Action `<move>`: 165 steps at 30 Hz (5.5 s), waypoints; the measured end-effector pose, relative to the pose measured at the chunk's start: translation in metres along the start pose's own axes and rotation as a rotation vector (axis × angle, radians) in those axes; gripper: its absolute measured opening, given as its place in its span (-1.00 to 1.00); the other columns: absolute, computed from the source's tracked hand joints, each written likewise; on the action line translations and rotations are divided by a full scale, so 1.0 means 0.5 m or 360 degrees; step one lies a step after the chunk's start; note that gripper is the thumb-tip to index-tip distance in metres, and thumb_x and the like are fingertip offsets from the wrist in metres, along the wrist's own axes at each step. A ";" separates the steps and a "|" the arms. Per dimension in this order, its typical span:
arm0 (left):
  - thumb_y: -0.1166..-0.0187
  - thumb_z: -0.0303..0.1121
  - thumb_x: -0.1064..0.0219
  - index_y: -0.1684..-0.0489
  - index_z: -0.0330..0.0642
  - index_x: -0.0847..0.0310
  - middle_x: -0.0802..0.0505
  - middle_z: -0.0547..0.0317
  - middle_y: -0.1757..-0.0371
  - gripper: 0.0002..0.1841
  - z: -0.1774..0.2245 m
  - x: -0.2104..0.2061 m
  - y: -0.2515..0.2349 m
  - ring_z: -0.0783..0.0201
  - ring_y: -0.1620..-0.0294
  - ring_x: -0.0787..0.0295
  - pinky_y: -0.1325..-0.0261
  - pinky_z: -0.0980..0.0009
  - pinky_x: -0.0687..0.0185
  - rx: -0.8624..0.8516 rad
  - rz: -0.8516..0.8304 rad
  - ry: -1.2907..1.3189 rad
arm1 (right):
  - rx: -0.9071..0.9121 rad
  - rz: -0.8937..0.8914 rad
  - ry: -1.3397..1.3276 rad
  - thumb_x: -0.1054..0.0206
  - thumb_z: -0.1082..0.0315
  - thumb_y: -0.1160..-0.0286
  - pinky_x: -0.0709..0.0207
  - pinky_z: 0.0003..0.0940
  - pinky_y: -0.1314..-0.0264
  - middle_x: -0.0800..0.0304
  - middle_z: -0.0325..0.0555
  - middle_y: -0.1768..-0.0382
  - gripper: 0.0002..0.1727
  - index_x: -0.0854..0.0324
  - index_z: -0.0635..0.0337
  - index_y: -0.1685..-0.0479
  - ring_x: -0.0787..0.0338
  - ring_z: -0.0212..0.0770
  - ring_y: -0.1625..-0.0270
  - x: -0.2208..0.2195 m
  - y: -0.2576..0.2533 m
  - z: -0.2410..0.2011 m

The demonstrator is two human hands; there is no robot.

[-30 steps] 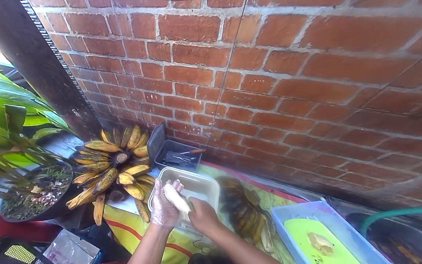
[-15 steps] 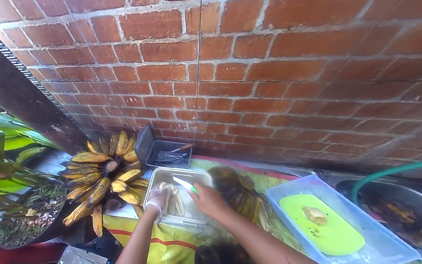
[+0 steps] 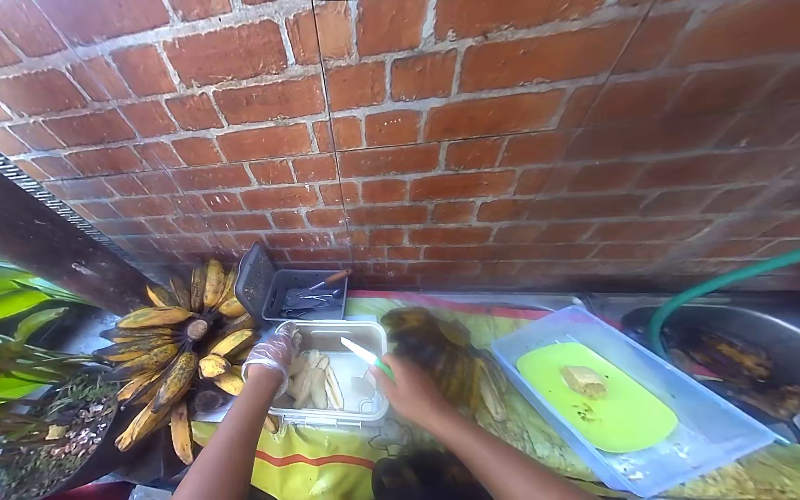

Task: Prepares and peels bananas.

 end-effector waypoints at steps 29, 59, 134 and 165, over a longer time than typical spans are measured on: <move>-0.76 0.21 0.22 0.43 0.09 -0.41 -0.50 0.39 0.68 -0.48 0.101 0.174 0.157 0.49 0.79 -0.43 0.75 0.59 -0.39 0.0219 -0.0031 0.4071 | 0.1020 -0.0031 -0.1283 0.14 -0.04 -0.92 -0.33 -0.41 0.45 -0.29 -0.33 0.63 -0.46 -0.50 0.10 0.38 -0.38 -0.39 0.57 -0.022 0.052 -0.274; -0.79 0.06 0.19 0.39 0.07 -0.42 -0.53 0.37 0.66 -0.57 0.153 0.166 0.183 0.48 0.79 -0.44 0.75 0.59 -0.41 0.0149 -0.0136 0.4072 | 0.0976 0.0112 -0.0944 0.14 -0.11 -0.90 -0.35 -0.32 0.50 -0.32 -0.28 0.68 -0.39 -0.49 0.10 0.46 -0.42 -0.34 0.61 -0.008 0.017 -0.221; -0.75 0.19 0.00 -0.09 0.00 -0.80 -0.88 0.07 -0.13 -0.46 0.673 -0.235 0.168 0.06 -0.23 -0.79 -0.33 -0.15 -0.62 -0.0766 -0.0931 -0.0121 | -0.0835 0.0202 -0.0601 0.05 0.13 -0.86 -0.75 0.19 -0.16 -0.88 0.07 -0.02 -0.43 -0.20 -0.27 -0.84 -0.92 0.05 0.03 0.083 0.143 0.459; -0.54 0.42 -0.09 -0.17 0.24 -0.78 -0.94 0.18 -0.02 -0.40 0.705 -0.383 0.144 0.10 -0.11 -0.89 -0.13 -0.11 -0.73 -0.0140 -0.0417 -0.0019 | -0.0856 0.0122 -0.0480 -0.03 -0.06 -0.83 -0.73 0.09 -0.03 -0.82 -0.10 0.22 -0.60 -0.59 -0.04 -0.25 -0.86 -0.06 0.09 0.069 0.291 0.538</move>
Point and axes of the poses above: each hand's wrist, its own y-axis away from the middle knuckle, its own x-axis out of the back of the hand, z = x × y, the point moved 6 cm from there along -y, towards the middle knuckle
